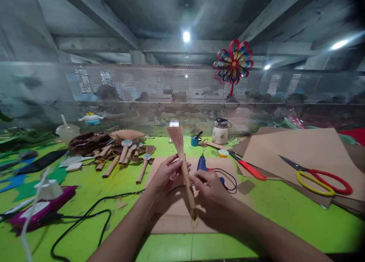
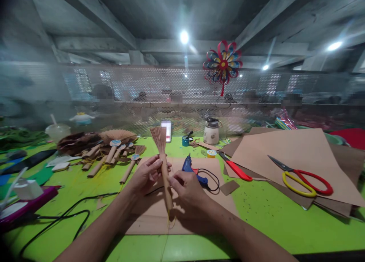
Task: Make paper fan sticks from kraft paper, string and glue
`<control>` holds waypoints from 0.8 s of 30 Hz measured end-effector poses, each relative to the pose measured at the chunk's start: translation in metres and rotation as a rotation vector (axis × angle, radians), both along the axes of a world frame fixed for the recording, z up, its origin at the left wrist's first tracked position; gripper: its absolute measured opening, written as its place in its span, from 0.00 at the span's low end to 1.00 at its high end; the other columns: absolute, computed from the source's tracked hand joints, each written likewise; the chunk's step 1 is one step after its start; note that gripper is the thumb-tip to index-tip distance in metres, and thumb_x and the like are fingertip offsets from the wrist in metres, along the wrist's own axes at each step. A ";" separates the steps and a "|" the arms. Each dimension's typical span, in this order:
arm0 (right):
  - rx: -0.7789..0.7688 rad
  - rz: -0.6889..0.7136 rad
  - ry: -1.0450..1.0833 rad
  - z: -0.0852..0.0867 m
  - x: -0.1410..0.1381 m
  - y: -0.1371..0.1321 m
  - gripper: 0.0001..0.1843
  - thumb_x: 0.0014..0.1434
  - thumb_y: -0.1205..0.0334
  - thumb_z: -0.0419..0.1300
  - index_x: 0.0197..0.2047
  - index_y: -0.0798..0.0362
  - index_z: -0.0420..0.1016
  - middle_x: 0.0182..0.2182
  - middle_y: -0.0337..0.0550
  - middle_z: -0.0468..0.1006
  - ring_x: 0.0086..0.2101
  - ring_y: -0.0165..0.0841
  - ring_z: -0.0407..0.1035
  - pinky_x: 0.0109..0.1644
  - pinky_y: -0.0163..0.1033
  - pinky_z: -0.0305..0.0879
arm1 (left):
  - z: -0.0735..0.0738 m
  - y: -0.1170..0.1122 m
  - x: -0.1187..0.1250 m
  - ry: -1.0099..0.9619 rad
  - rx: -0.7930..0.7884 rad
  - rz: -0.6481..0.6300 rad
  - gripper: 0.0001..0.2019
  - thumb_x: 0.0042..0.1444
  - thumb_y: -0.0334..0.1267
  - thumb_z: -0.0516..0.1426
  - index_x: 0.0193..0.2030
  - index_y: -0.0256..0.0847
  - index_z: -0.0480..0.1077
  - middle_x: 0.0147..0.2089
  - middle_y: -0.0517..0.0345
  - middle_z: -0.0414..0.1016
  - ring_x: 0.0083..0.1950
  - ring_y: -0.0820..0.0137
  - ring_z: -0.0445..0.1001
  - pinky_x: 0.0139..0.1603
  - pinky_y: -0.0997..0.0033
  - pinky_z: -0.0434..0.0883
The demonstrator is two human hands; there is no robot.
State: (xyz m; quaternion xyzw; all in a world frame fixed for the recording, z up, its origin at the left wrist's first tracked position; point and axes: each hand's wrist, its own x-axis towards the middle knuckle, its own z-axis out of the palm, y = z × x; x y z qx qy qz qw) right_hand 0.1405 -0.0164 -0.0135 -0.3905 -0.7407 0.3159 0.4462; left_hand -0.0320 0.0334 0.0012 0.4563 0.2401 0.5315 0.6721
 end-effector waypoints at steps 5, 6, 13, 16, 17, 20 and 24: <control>-0.275 0.097 0.082 -0.008 -0.010 -0.007 0.15 0.56 0.50 0.59 0.34 0.54 0.72 0.26 0.40 0.70 0.26 0.30 0.62 0.27 0.34 0.60 | -0.002 0.004 0.001 0.025 -0.003 0.124 0.13 0.49 0.34 0.64 0.42 0.37 0.70 0.34 0.54 0.78 0.37 0.70 0.76 0.37 0.75 0.72; -0.335 0.110 0.132 -0.010 -0.012 -0.007 0.15 0.57 0.49 0.58 0.35 0.54 0.71 0.26 0.39 0.69 0.26 0.29 0.62 0.28 0.34 0.60 | -0.002 0.004 0.001 0.028 0.001 0.129 0.12 0.49 0.34 0.64 0.41 0.37 0.70 0.34 0.55 0.78 0.36 0.71 0.76 0.36 0.76 0.72; -0.677 0.315 0.380 -0.010 -0.014 -0.007 0.15 0.59 0.50 0.57 0.37 0.53 0.65 0.26 0.36 0.65 0.25 0.26 0.61 0.28 0.33 0.60 | 0.002 0.009 -0.006 0.073 -0.078 0.121 0.16 0.52 0.42 0.62 0.47 0.37 0.73 0.33 0.54 0.78 0.33 0.73 0.73 0.32 0.79 0.71; -0.645 0.348 0.317 -0.007 -0.009 -0.002 0.14 0.58 0.53 0.59 0.34 0.56 0.67 0.26 0.37 0.65 0.24 0.25 0.60 0.28 0.32 0.58 | 0.005 0.015 -0.010 0.129 -0.123 0.105 0.18 0.48 0.42 0.65 0.44 0.35 0.75 0.33 0.51 0.78 0.35 0.70 0.74 0.33 0.78 0.71; -0.640 0.357 0.307 -0.007 -0.007 0.000 0.14 0.58 0.53 0.59 0.33 0.56 0.67 0.26 0.37 0.65 0.24 0.25 0.59 0.28 0.32 0.58 | 0.006 0.016 -0.010 0.144 -0.134 0.120 0.19 0.46 0.43 0.66 0.43 0.35 0.75 0.33 0.51 0.78 0.34 0.71 0.74 0.32 0.78 0.71; -0.673 0.385 0.344 -0.008 -0.005 0.004 0.15 0.58 0.51 0.59 0.33 0.56 0.67 0.27 0.37 0.65 0.25 0.25 0.60 0.28 0.32 0.57 | 0.009 0.018 -0.009 0.168 -0.167 0.178 0.21 0.39 0.43 0.68 0.41 0.36 0.76 0.31 0.53 0.78 0.33 0.71 0.73 0.29 0.80 0.71; -0.621 0.344 0.254 -0.009 -0.006 0.006 0.15 0.59 0.55 0.59 0.28 0.57 0.65 0.23 0.34 0.61 0.23 0.23 0.55 0.26 0.30 0.52 | 0.010 0.019 -0.009 0.211 -0.170 0.214 0.22 0.38 0.43 0.69 0.40 0.35 0.77 0.31 0.51 0.79 0.35 0.69 0.74 0.30 0.80 0.72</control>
